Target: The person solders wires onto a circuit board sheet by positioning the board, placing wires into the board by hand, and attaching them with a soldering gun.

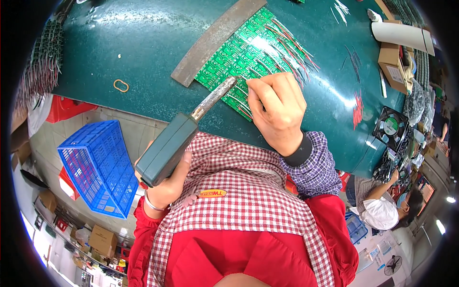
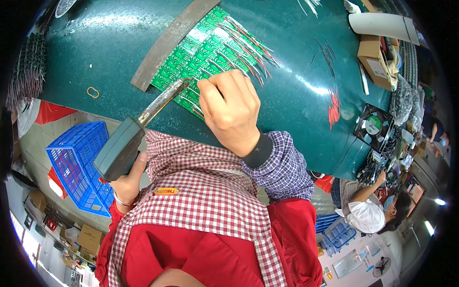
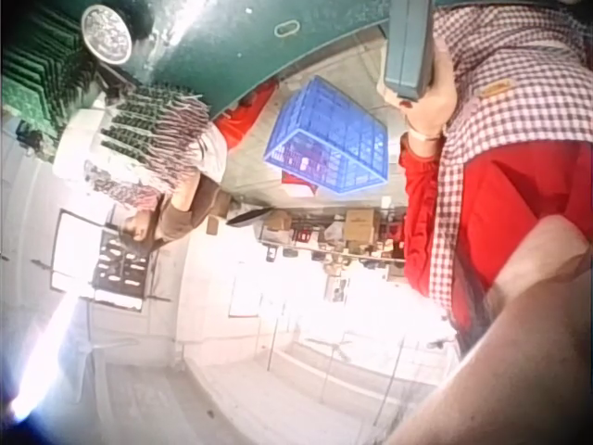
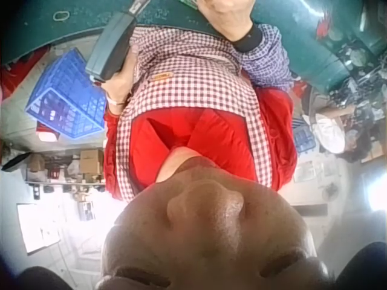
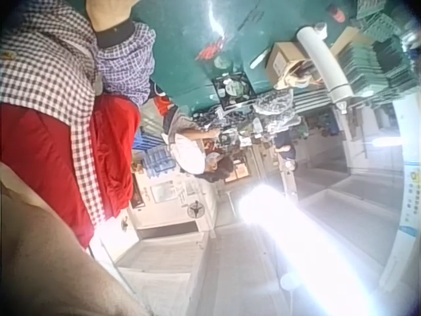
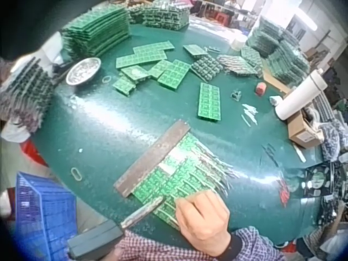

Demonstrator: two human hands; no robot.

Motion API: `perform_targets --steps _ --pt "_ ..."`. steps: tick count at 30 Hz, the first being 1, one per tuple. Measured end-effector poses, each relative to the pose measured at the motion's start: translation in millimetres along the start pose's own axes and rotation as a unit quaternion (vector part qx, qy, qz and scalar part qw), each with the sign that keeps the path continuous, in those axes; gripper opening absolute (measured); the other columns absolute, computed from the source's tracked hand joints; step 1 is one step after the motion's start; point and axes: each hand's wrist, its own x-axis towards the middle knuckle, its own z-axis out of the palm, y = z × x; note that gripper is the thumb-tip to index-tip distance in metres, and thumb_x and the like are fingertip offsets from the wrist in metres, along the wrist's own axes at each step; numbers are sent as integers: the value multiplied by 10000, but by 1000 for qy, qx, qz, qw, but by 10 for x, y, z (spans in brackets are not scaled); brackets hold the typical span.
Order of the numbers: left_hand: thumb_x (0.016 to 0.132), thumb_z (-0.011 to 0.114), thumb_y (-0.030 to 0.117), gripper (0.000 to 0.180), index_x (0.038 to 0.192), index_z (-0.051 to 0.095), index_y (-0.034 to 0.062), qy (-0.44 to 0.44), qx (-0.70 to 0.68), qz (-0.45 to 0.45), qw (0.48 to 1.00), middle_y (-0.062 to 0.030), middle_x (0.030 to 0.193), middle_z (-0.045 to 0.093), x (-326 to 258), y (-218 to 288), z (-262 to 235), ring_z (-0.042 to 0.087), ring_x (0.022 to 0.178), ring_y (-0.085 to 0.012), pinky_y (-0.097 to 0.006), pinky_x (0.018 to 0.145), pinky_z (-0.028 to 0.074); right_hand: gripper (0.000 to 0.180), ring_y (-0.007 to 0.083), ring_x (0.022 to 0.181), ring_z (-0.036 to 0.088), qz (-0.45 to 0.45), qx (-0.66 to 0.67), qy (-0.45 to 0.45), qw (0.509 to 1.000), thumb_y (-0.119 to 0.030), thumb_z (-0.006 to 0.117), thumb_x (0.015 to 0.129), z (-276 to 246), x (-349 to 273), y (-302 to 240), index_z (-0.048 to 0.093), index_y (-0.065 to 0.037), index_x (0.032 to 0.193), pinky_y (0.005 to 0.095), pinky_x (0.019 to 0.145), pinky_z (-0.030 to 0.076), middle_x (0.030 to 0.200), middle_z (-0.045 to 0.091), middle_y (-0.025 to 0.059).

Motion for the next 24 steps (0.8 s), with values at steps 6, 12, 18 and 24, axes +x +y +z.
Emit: perform_targets --steps 6,12,18,24 --pt "781 771 18 268 1029 683 -31 14 -27 -12 999 -78 917 689 -106 -41 -13 630 795 -153 -295 700 504 203 210 699 554 -3 -5 -4 1000 25 718 649 -6 13 -13 649 -42 828 336 609 443 757 549 38" --pt "775 762 -9 297 1056 674 -45 28 -51 -20 998 -102 958 695 -122 -48 -26 644 817 -168 -300 719 519 200 206 699 555 -5 -7 -1 1000 23 718 648 -2 25 -8 647 -44 822 333 609 444 753 547 35" --pt "786 753 1 243 1016 694 -47 38 -43 -4 998 -123 932 720 -91 -34 36 689 787 -196 -303 689 533 197 207 703 557 -6 -8 1 1000 15 707 643 -3 21 4 644 -49 818 336 608 446 752 544 35" --pt "800 736 -4 313 1100 659 -46 28 -51 -21 998 -122 1008 694 -19 12 35 660 838 -181 -300 721 523 182 228 745 565 15 -5 -31 999 -10 709 673 -125 40 13 644 -55 837 348 622 460 789 552 51"
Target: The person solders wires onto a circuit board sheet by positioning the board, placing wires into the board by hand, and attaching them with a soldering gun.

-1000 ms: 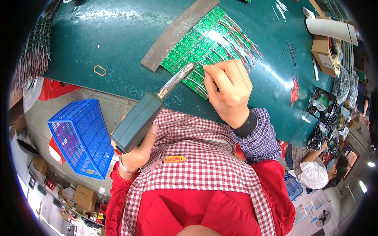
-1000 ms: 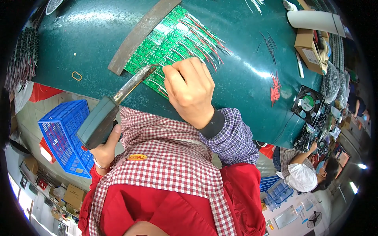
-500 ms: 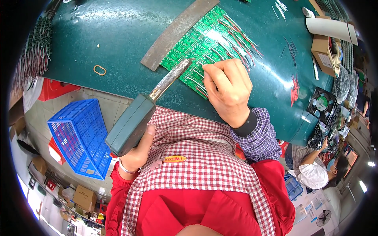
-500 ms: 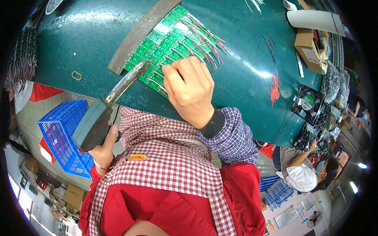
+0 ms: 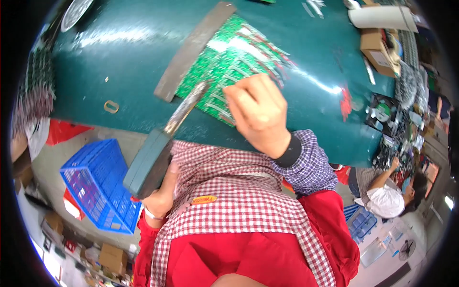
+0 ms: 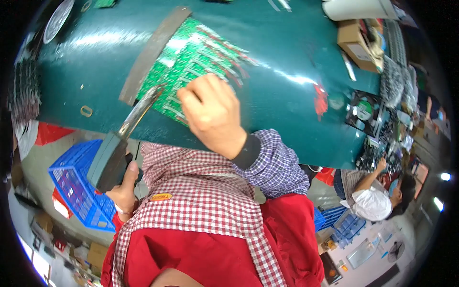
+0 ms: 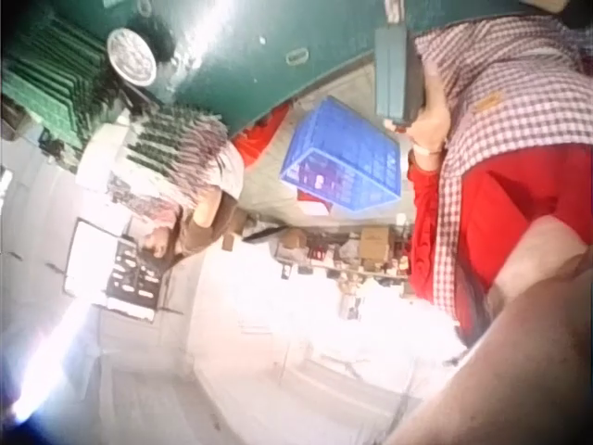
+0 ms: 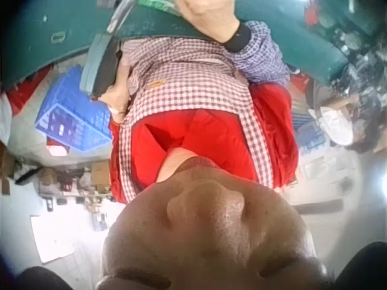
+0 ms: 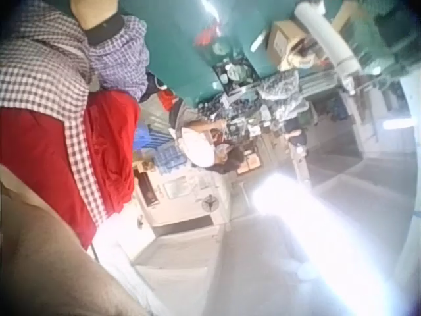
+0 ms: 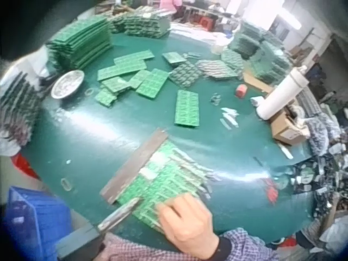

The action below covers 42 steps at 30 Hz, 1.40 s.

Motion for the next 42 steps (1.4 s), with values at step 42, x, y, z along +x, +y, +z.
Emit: perform_targets --steps 42 --pt "754 771 1 248 990 710 -40 25 15 16 999 -116 920 729 -136 -101 -104 701 751 -190 -304 684 548 185 252 703 537 85 80 -2 993 43 727 711 133 -91 -199 582 -33 796 370 619 428 760 531 84"
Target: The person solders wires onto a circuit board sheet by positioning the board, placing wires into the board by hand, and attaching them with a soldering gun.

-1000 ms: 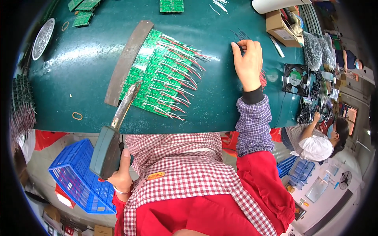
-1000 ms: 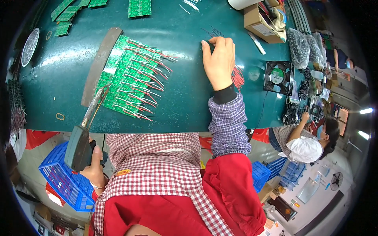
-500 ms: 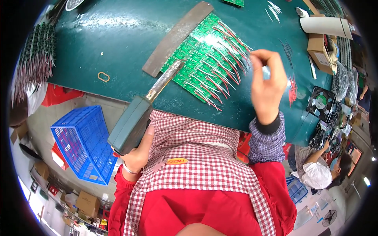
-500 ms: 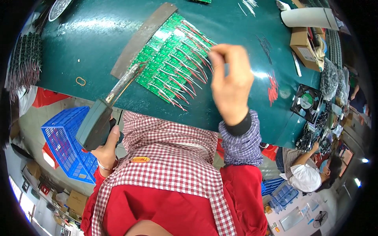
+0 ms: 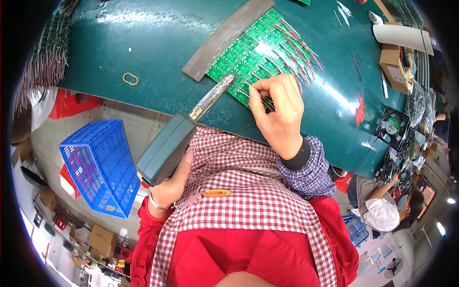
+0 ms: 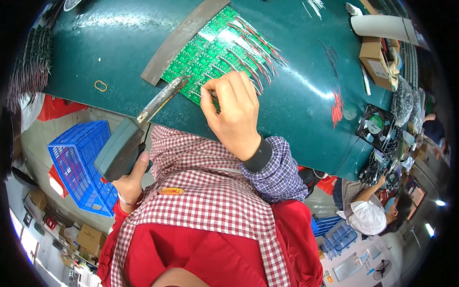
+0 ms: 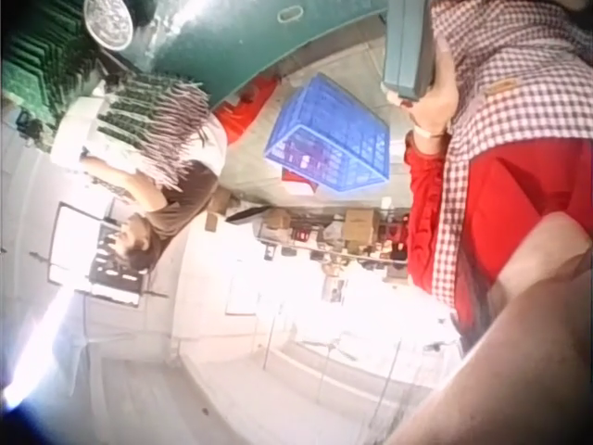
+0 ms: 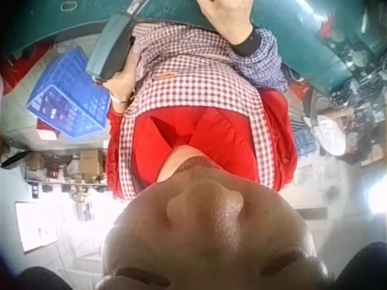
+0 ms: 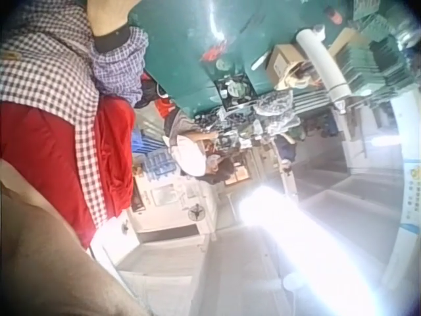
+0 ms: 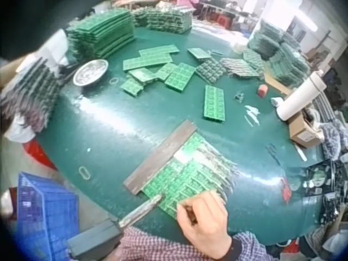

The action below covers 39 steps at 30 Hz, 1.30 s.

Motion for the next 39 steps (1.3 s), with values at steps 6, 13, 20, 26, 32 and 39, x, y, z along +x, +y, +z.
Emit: perform_targets --steps 6,13,20,26,32,39 --pt "733 783 35 228 942 711 -21 -21 59 54 997 -117 871 723 14 -30 -15 699 704 -210 -305 643 542 185 253 712 532 2 -15 0 1000 29 728 706 14 -2 9 581 -41 794 373 636 423 764 526 82" --pt "726 787 50 211 915 710 -5 -21 54 29 998 -114 861 720 0 -29 -15 697 684 -222 -312 633 538 185 255 723 531 -5 -24 1 1000 18 729 708 37 -11 13 582 -48 800 376 645 415 773 525 80" --pt "716 772 25 211 913 706 -13 -36 71 50 996 -130 827 693 19 -37 -15 675 657 -239 -320 598 523 190 256 724 529 -3 -26 1 1000 13 732 700 36 -17 24 583 -52 798 377 646 409 776 521 81" --pt "714 751 -2 213 920 699 -27 -36 50 -2 998 -142 823 678 21 12 -11 671 662 -241 -312 594 516 190 257 723 526 -6 -34 2 999 12 731 698 49 -16 25 580 -53 793 379 647 407 774 514 80" --pt "732 762 8 227 944 696 -41 -31 38 3 999 -134 856 702 -33 -28 -34 681 701 -221 -312 625 528 187 233 693 529 -15 -40 4 999 39 728 702 43 5 17 588 -43 796 357 625 414 756 532 72" --pt "755 763 -6 241 981 690 -46 3 -3 1 1000 -123 894 711 -55 5 8 681 761 -200 -310 675 531 184 256 715 517 -13 -33 5 999 13 725 705 58 -8 36 575 -54 787 379 638 400 767 505 78"
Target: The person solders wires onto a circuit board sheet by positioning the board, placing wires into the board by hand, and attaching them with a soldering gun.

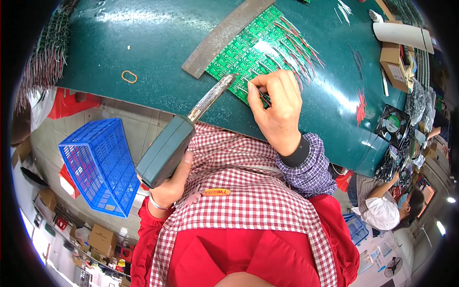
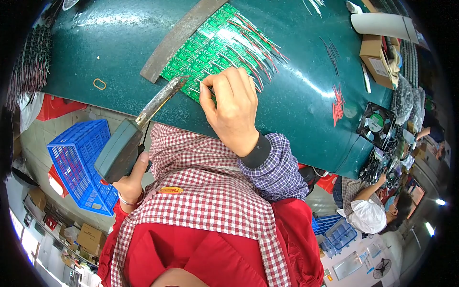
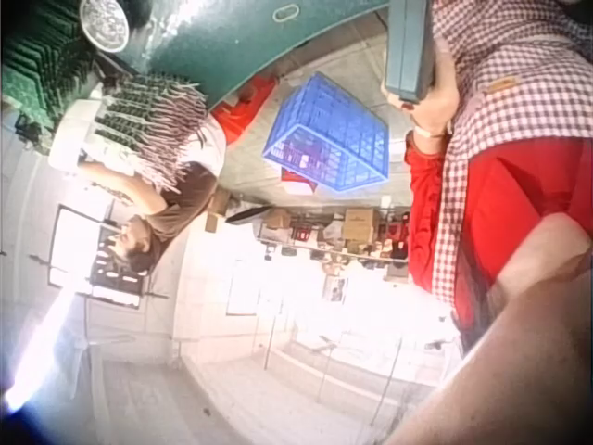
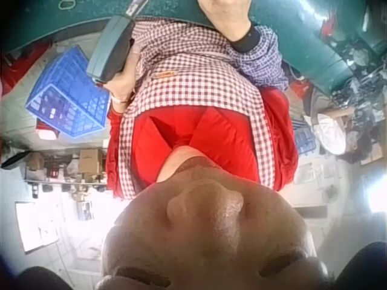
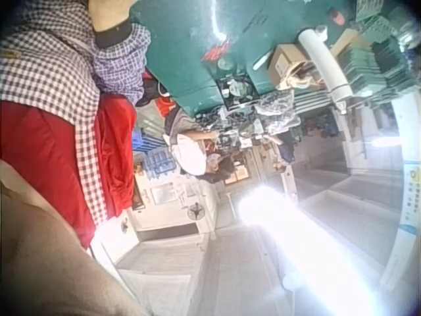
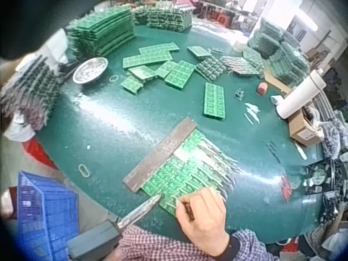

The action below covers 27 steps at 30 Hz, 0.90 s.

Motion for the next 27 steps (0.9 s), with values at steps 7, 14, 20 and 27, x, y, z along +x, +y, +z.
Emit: perform_targets --steps 7,14,20,27 --pt "776 752 -17 285 1050 681 -50 -30 -7 -15 999 -125 1003 709 34 -9 -17 679 856 -203 -317 740 530 179 274 724 531 4 -12 3 1000 9 719 705 -41 0 4 577 -51 797 386 640 408 768 512 91" --pt "826 707 20 377 1192 632 -27 1 35 -119 992 -124 1094 672 -12 -19 -67 634 868 -186 -300 725 512 134 278 724 565 8 21 23 999 34 703 752 -277 124 80 601 -27 815 368 645 456 778 573 102" --pt "814 707 15 389 1193 629 -26 24 28 -87 996 -112 1042 668 29 -96 -6 603 780 -144 -264 628 475 74 288 774 551 90 -183 121 971 -47 675 811 -987 343 1129 603 -32 819 396 684 446 805 571 108" --pt "809 696 -14 346 1148 632 -34 52 -34 -88 994 -76 937 627 7 -118 89 504 632 -98 -241 543 398 93 269 820 557 107 -226 56 967 -86 707 820 -1172 474 1861 629 -45 849 382 726 469 848 584 86"
